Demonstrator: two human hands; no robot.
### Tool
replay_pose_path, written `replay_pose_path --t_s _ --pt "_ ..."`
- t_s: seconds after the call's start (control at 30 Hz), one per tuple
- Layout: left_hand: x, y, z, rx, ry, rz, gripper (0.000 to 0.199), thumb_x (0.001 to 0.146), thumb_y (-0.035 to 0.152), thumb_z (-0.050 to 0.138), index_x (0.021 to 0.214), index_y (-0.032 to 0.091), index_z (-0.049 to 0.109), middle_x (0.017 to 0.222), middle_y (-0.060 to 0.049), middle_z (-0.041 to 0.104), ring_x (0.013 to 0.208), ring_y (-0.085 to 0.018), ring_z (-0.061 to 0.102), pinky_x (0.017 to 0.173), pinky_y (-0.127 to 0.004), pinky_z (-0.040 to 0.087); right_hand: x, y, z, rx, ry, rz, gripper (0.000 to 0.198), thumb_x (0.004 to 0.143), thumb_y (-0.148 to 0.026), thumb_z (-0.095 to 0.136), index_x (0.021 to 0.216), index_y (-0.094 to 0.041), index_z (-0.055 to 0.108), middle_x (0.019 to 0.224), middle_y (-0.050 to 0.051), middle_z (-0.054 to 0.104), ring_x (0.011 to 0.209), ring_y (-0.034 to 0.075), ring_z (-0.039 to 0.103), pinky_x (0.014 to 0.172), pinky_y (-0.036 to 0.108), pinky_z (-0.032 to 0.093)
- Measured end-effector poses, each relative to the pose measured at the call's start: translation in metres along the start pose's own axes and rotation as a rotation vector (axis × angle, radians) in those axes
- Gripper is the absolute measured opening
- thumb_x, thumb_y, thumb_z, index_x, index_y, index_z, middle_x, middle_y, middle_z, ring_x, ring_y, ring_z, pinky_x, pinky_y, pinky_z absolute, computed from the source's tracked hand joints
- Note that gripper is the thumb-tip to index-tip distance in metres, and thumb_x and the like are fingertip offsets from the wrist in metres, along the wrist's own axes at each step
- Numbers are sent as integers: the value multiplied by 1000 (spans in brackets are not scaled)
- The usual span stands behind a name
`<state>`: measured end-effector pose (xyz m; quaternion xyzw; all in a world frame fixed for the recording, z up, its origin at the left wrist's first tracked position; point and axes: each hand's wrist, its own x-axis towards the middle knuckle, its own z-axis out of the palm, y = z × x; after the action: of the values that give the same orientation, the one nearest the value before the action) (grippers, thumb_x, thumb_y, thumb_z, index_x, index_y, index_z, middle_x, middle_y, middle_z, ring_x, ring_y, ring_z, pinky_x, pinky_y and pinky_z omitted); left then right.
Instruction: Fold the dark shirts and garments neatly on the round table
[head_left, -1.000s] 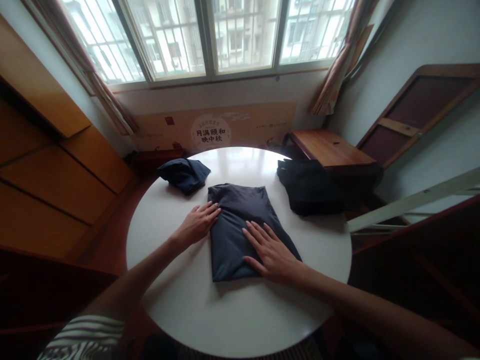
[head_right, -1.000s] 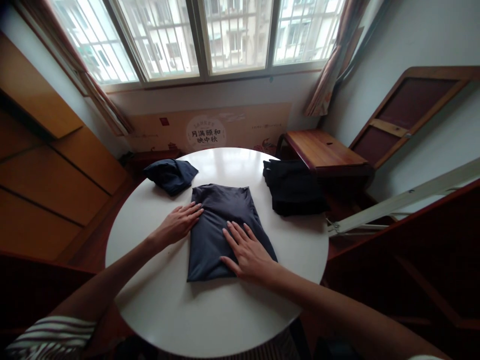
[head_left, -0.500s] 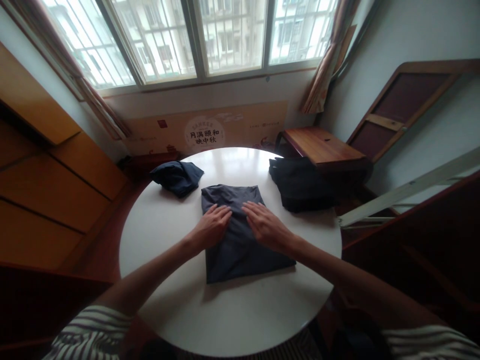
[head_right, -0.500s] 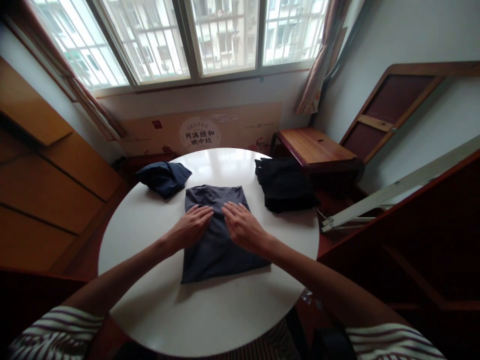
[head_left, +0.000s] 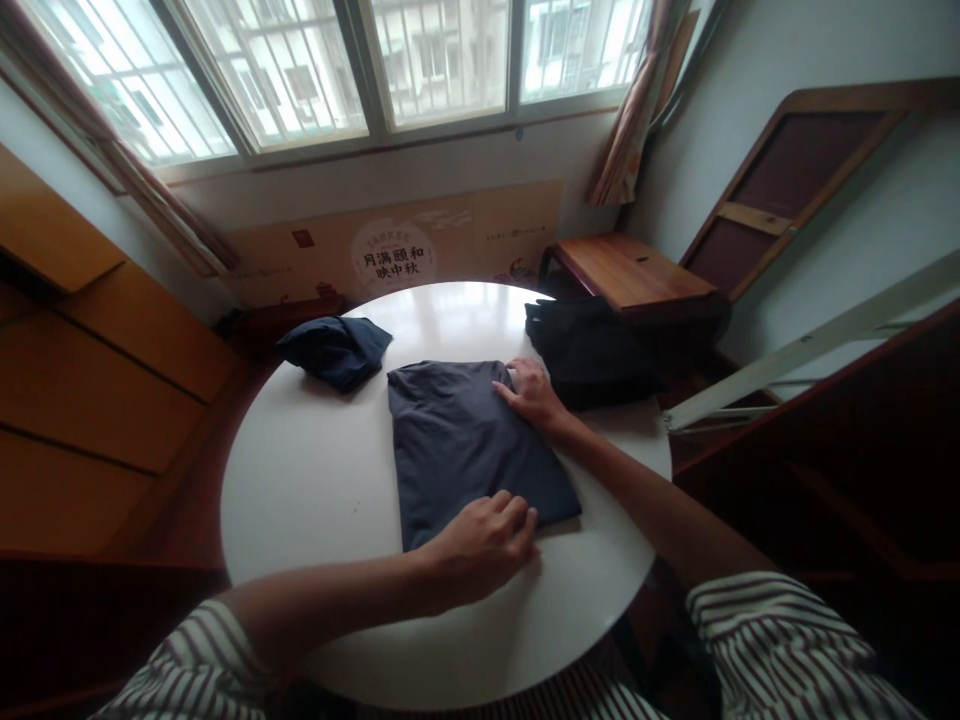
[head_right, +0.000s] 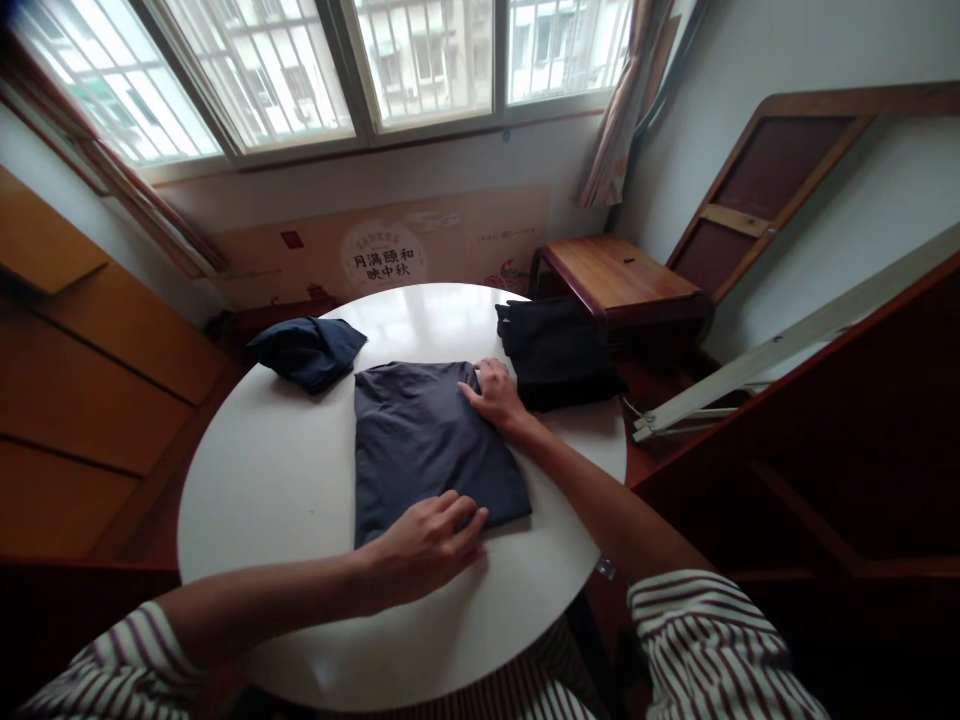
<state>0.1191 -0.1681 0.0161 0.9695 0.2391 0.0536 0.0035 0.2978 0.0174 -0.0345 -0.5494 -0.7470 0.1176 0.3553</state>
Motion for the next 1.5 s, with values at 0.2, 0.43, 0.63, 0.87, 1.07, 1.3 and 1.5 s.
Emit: replay_pose_path --t_s 0.2,0.43,0.63,0.87,1.07,1.3,1.5 --pt "5 1 16 58 -67 68 16 95 9 47 106 7 59 94 -11 57 84 -21 55 66 -31 50 3 7 -1 75 3 40 15 84 -29 67 79 -16 69 99 12 62 95 25 62 95 38 48" --pt "5 2 19 91 23 233 18 97 9 44 103 5 61 89 -10 55 81 -21 54 65 -31 48 7 7 3 106 48 58 13 88 -28 62 82 -17 68 93 9 62 90 23 60 91 37 48" --pt "5 2 7 8 -43 11 12 97 11 46 102 12 57 92 -8 58 78 -20 55 64 -31 48 6 3 -3 100 34 80 19 87 -33 65 81 -15 70 94 10 64 90 22 63 90 35 49" --pt "-19 -23 -23 -212 63 -311 21 101 20 43 89 17 60 88 -5 60 77 -17 59 71 -28 50 3 -10 -25 74 -110 209 21 88 -33 65 92 -13 71 86 10 72 78 19 67 76 28 51" --pt "-72 -100 -33 -622 516 -1050 32 85 37 69 108 19 58 107 -11 60 95 -24 63 77 -36 54 -10 -21 -54 122 -451 381 46 65 -52 86 81 -12 71 55 8 66 61 26 69 59 30 52" --pt "-67 -123 -19 -1356 604 -1347 84 70 34 87 137 18 39 88 -5 66 69 -14 64 62 -23 50 -18 -30 -53 506 -587 618 51 46 -48 96 49 -16 57 37 -1 50 35 10 47 32 20 38" --pt "-56 -116 -8 -1352 519 -975 96 69 43 85 147 21 33 82 -3 71 68 -18 68 64 -27 54 -31 -42 -54 950 -568 586 42 48 -31 97 76 -13 72 65 4 73 57 17 68 55 24 59"
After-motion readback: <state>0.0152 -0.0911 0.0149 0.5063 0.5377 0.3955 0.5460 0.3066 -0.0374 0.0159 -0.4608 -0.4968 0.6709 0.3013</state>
